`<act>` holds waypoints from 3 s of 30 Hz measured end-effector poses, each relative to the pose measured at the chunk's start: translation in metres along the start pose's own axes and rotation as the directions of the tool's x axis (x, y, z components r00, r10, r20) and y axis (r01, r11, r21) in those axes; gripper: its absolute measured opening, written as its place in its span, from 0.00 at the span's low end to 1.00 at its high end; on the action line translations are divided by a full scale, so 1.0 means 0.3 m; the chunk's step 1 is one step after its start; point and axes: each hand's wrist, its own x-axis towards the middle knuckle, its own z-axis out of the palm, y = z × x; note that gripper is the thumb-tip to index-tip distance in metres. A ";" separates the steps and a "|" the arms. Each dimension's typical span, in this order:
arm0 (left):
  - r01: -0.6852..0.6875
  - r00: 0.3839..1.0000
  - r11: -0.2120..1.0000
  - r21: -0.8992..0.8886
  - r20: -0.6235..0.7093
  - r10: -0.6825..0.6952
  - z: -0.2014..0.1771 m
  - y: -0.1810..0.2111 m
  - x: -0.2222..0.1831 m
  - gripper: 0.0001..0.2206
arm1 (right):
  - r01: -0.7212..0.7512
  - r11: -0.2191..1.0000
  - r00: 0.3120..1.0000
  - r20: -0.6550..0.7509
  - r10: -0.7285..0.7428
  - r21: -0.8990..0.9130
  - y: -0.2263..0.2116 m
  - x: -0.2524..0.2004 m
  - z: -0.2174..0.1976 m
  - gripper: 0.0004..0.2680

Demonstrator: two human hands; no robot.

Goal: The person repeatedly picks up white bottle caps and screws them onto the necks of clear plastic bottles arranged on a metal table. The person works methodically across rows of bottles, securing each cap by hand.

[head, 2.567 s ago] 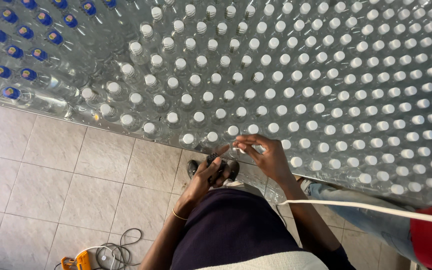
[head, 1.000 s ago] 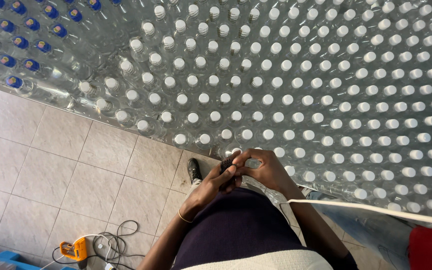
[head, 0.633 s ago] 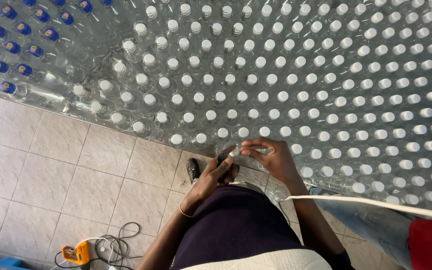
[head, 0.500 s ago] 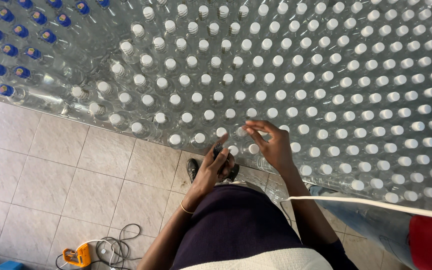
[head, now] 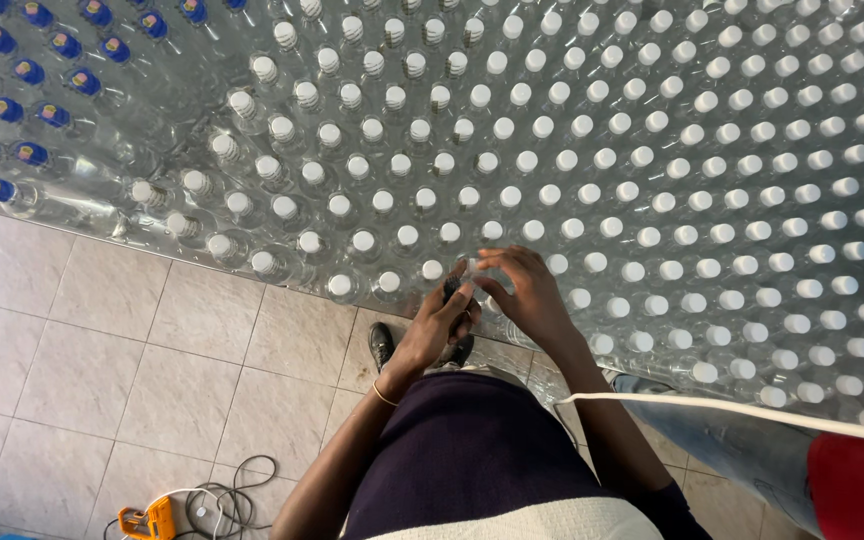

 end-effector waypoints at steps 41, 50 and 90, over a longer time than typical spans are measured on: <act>0.046 0.992 0.993 -0.113 0.119 -0.032 -0.036 0.034 -0.229 0.32 | -0.097 0.935 0.992 0.115 0.061 0.341 -0.236 -0.109 -0.034 0.13; 0.061 0.978 0.993 -0.098 0.203 -0.040 -0.042 -0.035 -0.201 0.30 | -0.319 0.832 0.948 0.147 0.284 0.453 -0.195 -0.182 -0.001 0.12; -0.090 0.995 0.988 0.126 0.056 0.083 -0.085 -0.044 -0.196 0.27 | 0.125 0.971 0.992 -0.001 -0.128 -0.203 -0.094 -0.122 0.131 0.17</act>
